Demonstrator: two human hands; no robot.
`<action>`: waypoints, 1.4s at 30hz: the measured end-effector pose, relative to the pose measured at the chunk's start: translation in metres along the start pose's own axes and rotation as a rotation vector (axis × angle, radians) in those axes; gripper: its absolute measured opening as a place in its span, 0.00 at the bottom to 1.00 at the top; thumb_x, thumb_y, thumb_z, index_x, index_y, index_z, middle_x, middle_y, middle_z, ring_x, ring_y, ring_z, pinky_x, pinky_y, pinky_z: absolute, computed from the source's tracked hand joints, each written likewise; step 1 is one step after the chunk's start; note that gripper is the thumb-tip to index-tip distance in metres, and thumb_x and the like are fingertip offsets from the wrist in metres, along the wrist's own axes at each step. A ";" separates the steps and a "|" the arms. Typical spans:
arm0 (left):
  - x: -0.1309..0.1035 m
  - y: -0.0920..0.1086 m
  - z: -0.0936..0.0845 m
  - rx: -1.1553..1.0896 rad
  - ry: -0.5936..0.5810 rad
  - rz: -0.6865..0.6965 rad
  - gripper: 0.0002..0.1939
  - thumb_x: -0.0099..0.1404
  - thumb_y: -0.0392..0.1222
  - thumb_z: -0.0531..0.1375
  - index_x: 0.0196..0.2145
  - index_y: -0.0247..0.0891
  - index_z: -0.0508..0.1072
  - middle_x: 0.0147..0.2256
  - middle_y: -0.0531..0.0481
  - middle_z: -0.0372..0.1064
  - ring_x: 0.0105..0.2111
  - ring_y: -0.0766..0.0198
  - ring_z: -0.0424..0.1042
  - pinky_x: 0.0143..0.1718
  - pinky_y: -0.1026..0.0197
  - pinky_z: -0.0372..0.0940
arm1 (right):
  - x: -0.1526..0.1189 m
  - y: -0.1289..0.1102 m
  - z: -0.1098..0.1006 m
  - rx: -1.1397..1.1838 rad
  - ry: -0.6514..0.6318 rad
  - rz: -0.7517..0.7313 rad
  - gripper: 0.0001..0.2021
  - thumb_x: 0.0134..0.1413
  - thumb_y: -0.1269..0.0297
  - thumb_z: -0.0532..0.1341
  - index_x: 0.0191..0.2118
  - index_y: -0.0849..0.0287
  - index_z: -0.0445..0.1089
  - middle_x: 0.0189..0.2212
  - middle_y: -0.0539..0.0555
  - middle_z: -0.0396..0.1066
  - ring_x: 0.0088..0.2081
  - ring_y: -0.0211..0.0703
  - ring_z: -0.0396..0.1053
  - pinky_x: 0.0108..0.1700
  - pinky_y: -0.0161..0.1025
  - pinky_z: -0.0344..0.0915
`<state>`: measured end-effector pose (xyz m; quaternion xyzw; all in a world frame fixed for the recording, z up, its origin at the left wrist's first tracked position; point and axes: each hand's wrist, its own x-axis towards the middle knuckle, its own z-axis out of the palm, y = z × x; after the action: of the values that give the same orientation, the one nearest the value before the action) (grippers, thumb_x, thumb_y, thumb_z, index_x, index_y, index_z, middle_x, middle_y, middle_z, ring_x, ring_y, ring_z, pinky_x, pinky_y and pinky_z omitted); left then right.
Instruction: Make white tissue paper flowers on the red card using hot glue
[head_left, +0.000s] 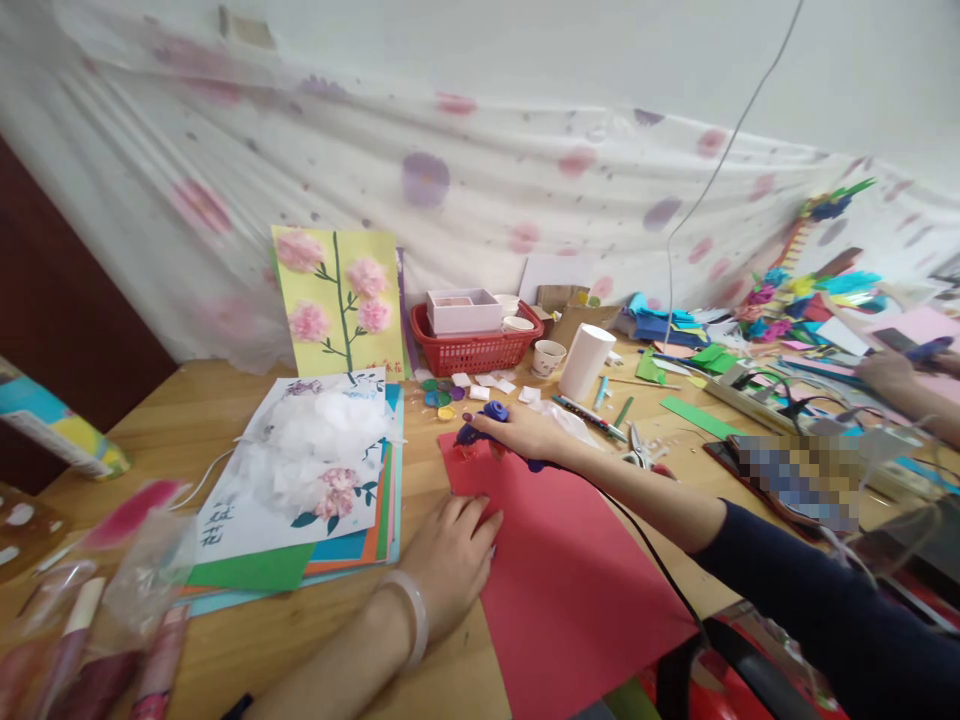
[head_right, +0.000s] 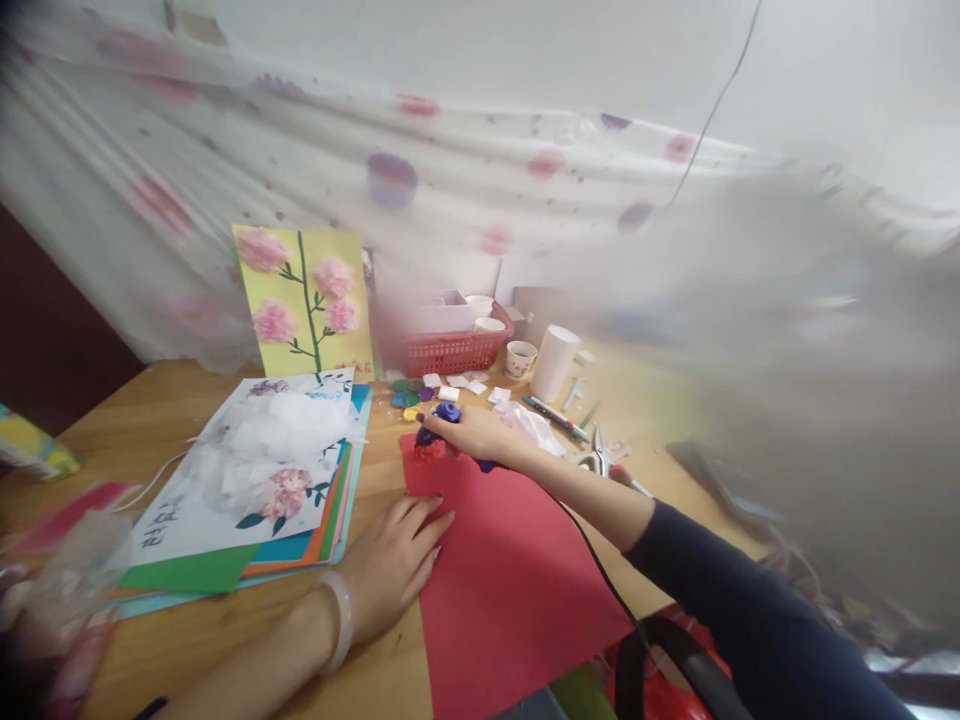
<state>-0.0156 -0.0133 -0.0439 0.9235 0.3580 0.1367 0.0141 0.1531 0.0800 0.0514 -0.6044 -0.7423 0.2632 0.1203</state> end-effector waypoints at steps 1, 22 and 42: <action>0.000 0.000 0.000 -0.003 -0.001 -0.002 0.19 0.69 0.37 0.52 0.56 0.34 0.68 0.55 0.37 0.66 0.53 0.49 0.64 0.52 0.45 0.65 | -0.002 -0.001 0.000 -0.008 -0.008 0.000 0.34 0.57 0.35 0.49 0.21 0.59 0.74 0.18 0.52 0.71 0.21 0.35 0.66 0.25 0.31 0.59; 0.000 -0.001 0.001 -0.005 0.027 -0.003 0.19 0.69 0.38 0.51 0.56 0.35 0.68 0.56 0.38 0.66 0.53 0.50 0.64 0.51 0.47 0.65 | -0.011 -0.001 0.003 0.015 -0.045 0.043 0.35 0.56 0.34 0.48 0.17 0.59 0.71 0.18 0.52 0.71 0.21 0.35 0.66 0.26 0.31 0.60; 0.000 -0.001 0.001 0.005 0.016 0.007 0.19 0.69 0.38 0.52 0.55 0.34 0.68 0.54 0.38 0.67 0.53 0.50 0.64 0.54 0.46 0.64 | -0.027 0.011 -0.019 0.012 -0.009 0.018 0.34 0.59 0.38 0.48 0.17 0.59 0.72 0.20 0.52 0.73 0.22 0.35 0.67 0.28 0.32 0.61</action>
<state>-0.0162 -0.0124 -0.0452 0.9237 0.3551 0.1435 0.0085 0.1783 0.0606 0.0649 -0.6093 -0.7356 0.2714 0.1183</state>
